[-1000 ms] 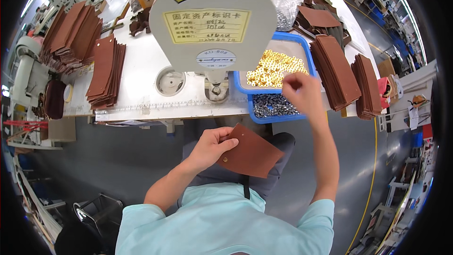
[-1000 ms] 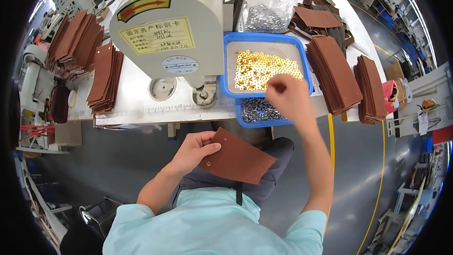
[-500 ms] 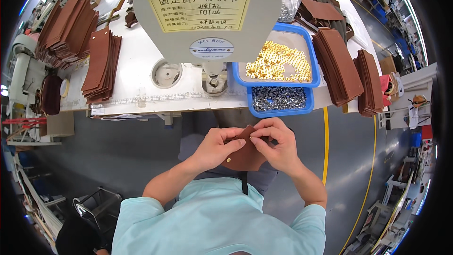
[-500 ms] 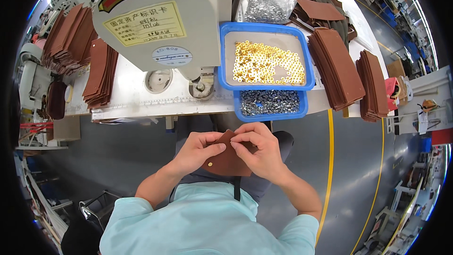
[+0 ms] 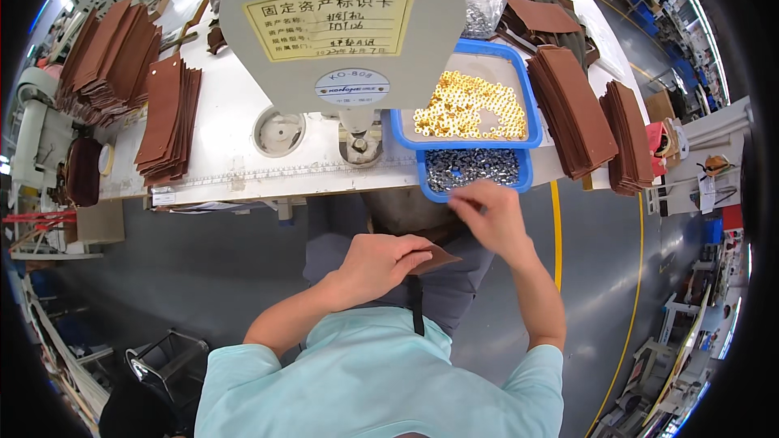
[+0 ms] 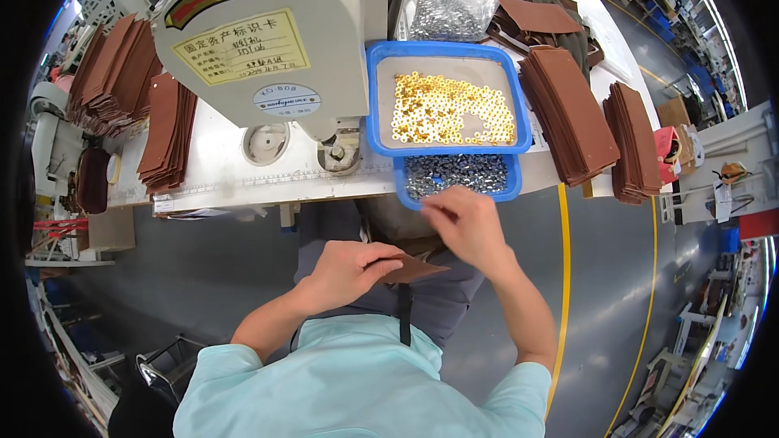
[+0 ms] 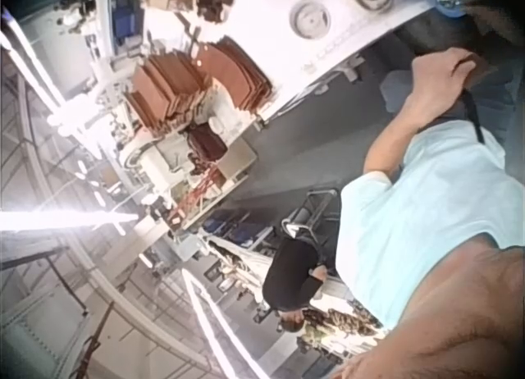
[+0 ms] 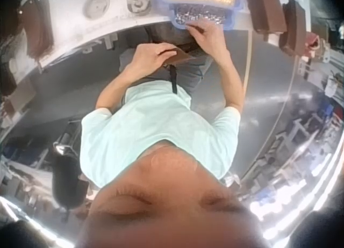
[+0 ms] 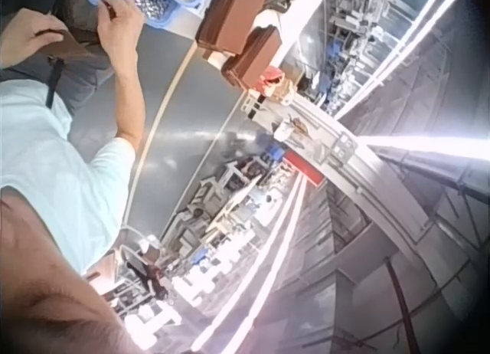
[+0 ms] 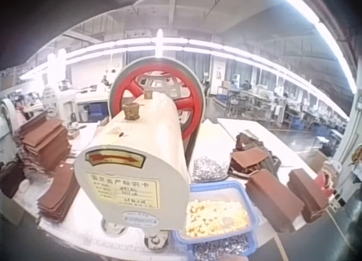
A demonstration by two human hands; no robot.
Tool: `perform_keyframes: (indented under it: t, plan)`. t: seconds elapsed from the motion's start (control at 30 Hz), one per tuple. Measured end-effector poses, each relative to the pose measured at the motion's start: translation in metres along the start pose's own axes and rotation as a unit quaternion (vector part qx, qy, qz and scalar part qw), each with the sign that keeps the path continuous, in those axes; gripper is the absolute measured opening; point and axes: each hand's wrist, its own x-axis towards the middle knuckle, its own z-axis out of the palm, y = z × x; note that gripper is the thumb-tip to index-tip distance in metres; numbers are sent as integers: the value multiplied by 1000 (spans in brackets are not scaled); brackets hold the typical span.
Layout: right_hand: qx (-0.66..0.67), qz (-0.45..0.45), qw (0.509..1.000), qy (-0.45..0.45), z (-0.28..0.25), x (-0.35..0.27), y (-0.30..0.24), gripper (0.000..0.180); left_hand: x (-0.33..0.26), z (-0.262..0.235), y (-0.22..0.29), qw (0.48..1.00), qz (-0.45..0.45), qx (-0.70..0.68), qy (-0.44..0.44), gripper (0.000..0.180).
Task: Attaching metal hardware studs to leather pieces at a professional assembly station.
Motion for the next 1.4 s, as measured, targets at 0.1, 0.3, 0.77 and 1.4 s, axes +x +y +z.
perform_keyframes:
  t: [0.1,0.3,0.77,1.4]
  plan:
    - [-130,23,990,43,9,19,22,17,0,9,-5,993,102,33,53,19]
    - [-179,47,982,26,26,27,34,16,-2,13,-16,971,182,112,105,17]
    - [-246,-11,969,-9,26,32,38,9,2,8,-22,869,415,141,228,17]
    - [-242,18,970,-31,23,38,31,9,-3,10,-24,905,360,112,198,28]
